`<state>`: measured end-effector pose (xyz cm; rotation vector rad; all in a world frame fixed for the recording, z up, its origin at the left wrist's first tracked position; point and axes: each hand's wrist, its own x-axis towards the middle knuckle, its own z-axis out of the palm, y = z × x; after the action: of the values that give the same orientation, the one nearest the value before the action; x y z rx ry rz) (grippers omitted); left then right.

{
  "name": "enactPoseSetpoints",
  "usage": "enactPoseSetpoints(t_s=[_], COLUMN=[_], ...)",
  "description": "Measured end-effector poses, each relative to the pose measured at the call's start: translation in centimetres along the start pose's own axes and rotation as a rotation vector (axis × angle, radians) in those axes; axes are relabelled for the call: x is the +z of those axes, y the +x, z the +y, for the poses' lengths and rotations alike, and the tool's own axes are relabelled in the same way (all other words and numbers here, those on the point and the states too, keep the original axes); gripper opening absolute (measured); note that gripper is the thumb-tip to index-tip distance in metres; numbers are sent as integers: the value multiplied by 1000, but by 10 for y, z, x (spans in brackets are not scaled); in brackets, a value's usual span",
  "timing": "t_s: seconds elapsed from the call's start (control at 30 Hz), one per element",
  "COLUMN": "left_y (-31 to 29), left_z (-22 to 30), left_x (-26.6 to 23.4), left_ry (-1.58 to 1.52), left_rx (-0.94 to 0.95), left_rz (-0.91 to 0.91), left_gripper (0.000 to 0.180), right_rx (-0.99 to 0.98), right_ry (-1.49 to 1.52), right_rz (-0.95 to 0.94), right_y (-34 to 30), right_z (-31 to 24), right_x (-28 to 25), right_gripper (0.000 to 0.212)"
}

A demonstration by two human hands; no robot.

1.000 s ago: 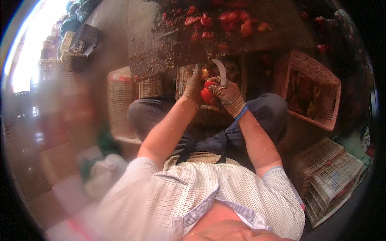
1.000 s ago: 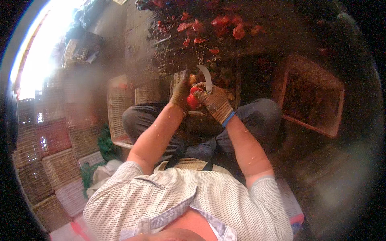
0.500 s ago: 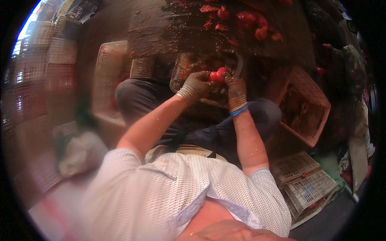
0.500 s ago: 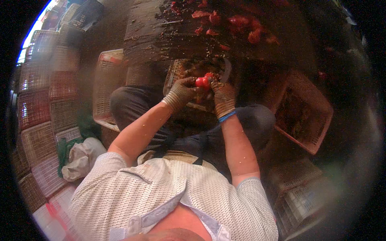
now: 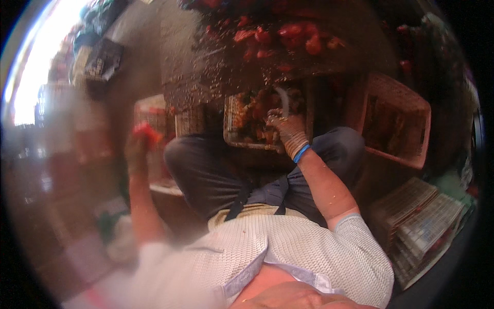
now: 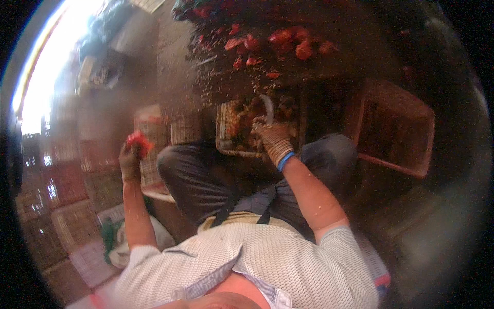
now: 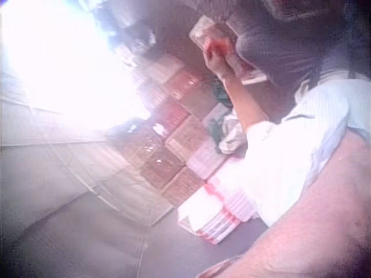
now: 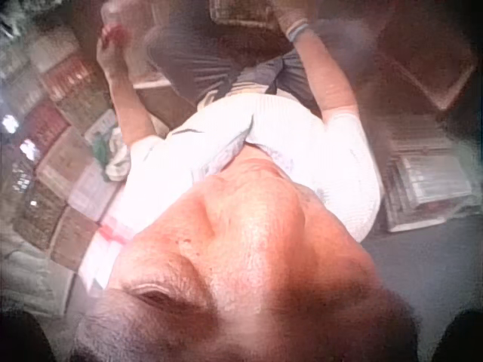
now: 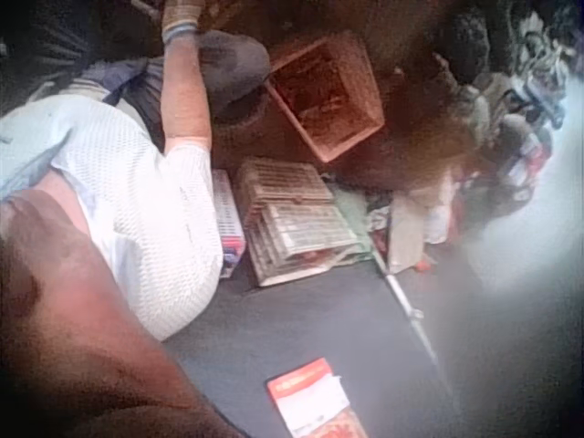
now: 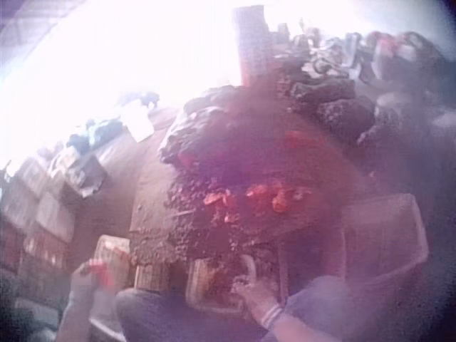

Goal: The person sits on the floor and uses a knife to cut the stems and cores out of red peppers, dropping the seeds into a container and setting the cleaned peppers aside.

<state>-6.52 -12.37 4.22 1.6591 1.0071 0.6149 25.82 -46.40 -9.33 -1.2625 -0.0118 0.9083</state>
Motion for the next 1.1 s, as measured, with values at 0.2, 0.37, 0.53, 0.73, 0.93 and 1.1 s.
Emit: enactPoseSetpoints(t_s=[0.2,0.37,0.53,0.73,0.93,1.1], left_y=[23,81,178,208,222,242], left_z=[-23,108,97,93,105,56], left_x=[-54,206,433,551,497,444], left_ry=[1290,715,272,1466,1726,1297], left_rx=[-107,376,431,736,1229,1261], left_rz=[-210,-499,-640,-864,-799,-305], left_gripper=[41,29,31,43,34,37], right_rx=[82,70,213,282,293,190], right_ry=[-196,-317,-177,-56,-140,-243], right_rz=[-92,-26,16,54,40,-13], right_y=[5,15,9,2,0,3], right_z=[15,42,-9,-36,-35,-14], right_x=[20,1,1,-2,14,10], right_gripper=[38,47,25,31,36,48])
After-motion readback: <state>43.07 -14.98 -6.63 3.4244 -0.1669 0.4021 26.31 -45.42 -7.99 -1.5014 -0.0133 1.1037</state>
